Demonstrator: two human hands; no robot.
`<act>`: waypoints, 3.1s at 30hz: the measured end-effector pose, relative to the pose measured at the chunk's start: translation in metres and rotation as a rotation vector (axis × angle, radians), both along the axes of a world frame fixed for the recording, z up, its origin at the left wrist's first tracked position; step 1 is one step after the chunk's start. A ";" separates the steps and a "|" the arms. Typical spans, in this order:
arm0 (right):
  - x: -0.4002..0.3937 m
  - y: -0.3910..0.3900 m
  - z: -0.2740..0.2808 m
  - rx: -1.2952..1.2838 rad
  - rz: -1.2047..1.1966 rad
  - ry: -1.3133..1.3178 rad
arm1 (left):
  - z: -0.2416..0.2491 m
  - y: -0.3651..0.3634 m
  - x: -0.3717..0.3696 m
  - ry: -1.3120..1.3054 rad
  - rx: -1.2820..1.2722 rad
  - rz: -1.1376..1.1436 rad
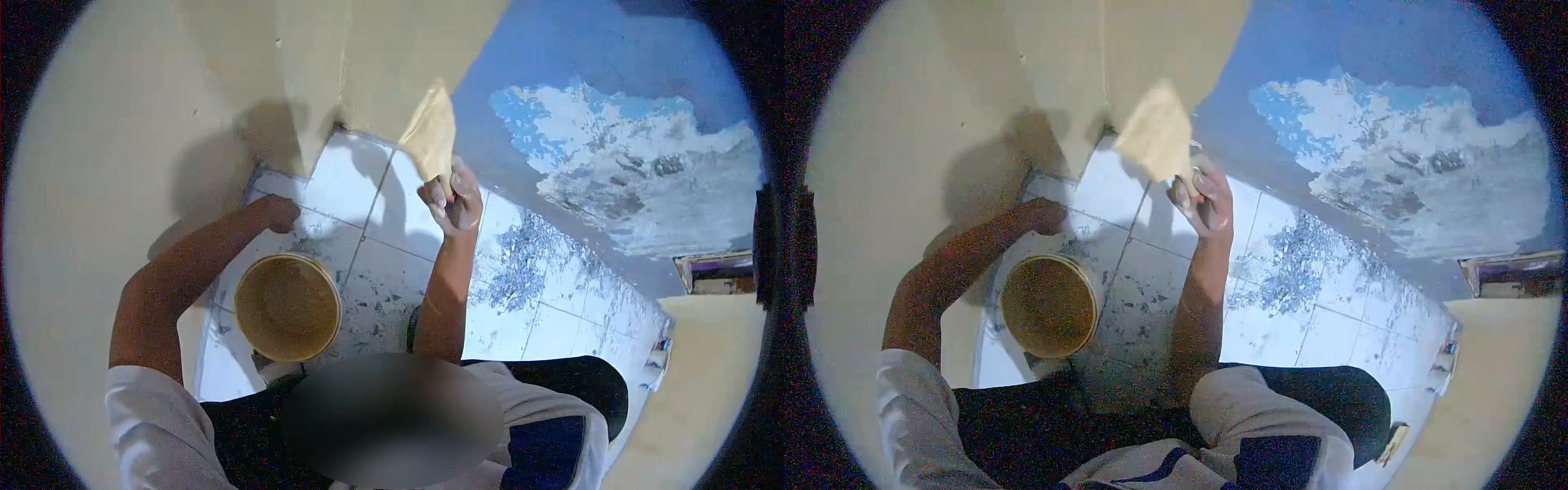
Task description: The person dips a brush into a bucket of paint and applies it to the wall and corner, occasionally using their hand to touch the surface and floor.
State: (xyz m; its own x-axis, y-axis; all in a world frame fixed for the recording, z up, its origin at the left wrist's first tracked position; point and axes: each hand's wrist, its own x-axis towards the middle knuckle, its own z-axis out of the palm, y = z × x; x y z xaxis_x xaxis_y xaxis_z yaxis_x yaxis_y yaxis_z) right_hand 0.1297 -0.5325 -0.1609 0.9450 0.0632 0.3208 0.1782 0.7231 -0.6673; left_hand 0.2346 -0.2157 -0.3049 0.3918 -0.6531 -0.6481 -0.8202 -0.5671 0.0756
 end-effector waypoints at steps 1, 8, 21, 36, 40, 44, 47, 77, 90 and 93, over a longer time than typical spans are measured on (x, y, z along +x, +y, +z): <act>-0.009 -0.002 -0.005 0.019 -0.030 0.071 | 0.001 0.000 -0.002 0.001 0.020 -0.006; -0.004 0.007 -0.126 -0.079 -0.595 0.491 | 0.026 0.007 -0.016 0.032 0.099 0.092; 0.014 0.024 -0.179 -0.329 -0.738 0.750 | 0.023 -0.004 -0.016 0.038 0.127 0.026; 0.045 0.040 -0.203 -0.449 -0.900 0.826 | 0.020 0.006 -0.016 0.042 0.158 -0.007; 0.049 0.039 -0.209 -0.471 -0.910 0.790 | 0.023 0.007 -0.019 0.034 0.139 0.009; 0.049 0.044 -0.202 -0.388 -0.906 0.846 | 0.026 0.007 -0.015 0.101 0.168 0.000; 0.050 0.047 -0.202 -0.436 -0.931 0.868 | 0.021 0.007 -0.015 0.075 0.163 -0.015; 0.044 0.025 -0.164 -0.304 -0.818 0.793 | 0.013 0.008 -0.021 0.045 0.057 -0.024; 0.041 0.045 -0.177 -0.406 -0.819 0.869 | 0.016 0.006 -0.022 0.015 0.052 -0.060; 0.050 0.037 -0.186 -0.429 -0.824 0.878 | 0.015 0.008 -0.021 0.016 0.063 -0.080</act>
State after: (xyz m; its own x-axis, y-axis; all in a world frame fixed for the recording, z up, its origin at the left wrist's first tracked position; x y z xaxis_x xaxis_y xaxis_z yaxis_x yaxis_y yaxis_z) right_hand 0.1801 -0.4951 -0.3467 0.6371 -0.6970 -0.3292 -0.1485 0.3081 -0.9397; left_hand 0.2133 -0.2081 -0.2902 0.3293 -0.6398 -0.6944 -0.8619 -0.5041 0.0558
